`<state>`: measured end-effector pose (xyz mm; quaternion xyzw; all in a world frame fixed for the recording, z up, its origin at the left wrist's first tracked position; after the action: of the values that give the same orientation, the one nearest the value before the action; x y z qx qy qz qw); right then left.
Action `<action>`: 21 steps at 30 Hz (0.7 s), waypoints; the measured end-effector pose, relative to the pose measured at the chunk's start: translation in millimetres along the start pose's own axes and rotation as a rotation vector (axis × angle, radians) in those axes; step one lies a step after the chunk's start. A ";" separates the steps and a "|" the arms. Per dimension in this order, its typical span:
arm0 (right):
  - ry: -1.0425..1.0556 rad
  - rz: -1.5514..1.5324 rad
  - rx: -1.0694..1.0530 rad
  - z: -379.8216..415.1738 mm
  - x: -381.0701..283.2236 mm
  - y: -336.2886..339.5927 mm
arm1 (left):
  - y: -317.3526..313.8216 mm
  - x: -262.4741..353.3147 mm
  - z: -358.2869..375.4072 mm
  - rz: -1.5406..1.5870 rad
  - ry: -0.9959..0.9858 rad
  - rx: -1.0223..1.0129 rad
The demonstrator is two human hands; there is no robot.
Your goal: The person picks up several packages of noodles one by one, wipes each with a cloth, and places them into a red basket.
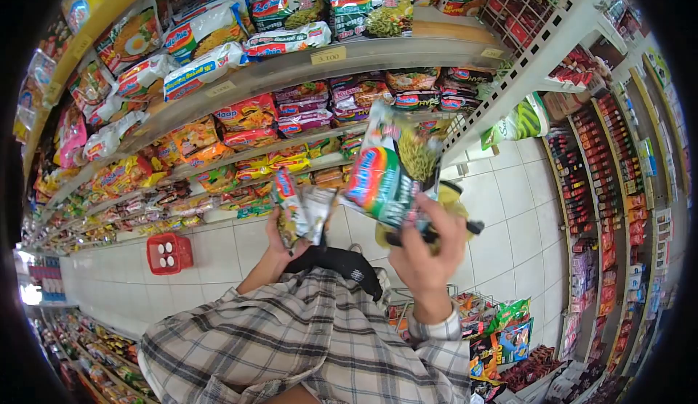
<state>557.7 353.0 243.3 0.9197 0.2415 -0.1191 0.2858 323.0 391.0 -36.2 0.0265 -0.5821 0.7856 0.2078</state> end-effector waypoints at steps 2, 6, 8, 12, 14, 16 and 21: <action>0.165 -0.114 0.008 0.4 5.4 -8.1 | -65.5 5.2 13.6 -0.079 -0.126 -0.083; 0.236 -0.236 -0.033 6.7 2.7 -29.0 | -98.7 -12.0 -9.7 0.431 0.054 -0.330; 0.177 -0.268 -0.082 20.7 -0.6 -36.9 | -107.1 -11.9 -10.2 0.357 0.013 -0.404; -0.014 -0.509 -0.368 56.1 -21.7 -55.5 | -94.5 -10.5 -6.7 0.266 -0.034 -0.466; -0.302 -0.809 -0.595 66.3 -18.3 -63.4 | -80.3 -9.7 -3.8 0.242 -0.038 -0.484; -0.532 -0.697 -0.601 66.9 -4.6 -71.5 | -65.1 -7.1 -0.9 0.229 -0.029 -0.509; -0.845 -0.743 -1.170 97.8 27.7 -106.3 | -21.2 -3.2 13.2 0.324 -0.011 -0.679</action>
<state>519.0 383.0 104.6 0.3585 0.4259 -0.3978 0.7292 330.9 382.9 -13.7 -0.1322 -0.8071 0.5705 0.0745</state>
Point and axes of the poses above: each hand's wrist, its own z-axis away from the middle knuckle, its own y-axis out of the back of the hand, x = y × z, the point moved 5 cm from there along -z, towards the middle knuckle, and after that the axes turned 13 degrees about -y, right-handed, at the moved point
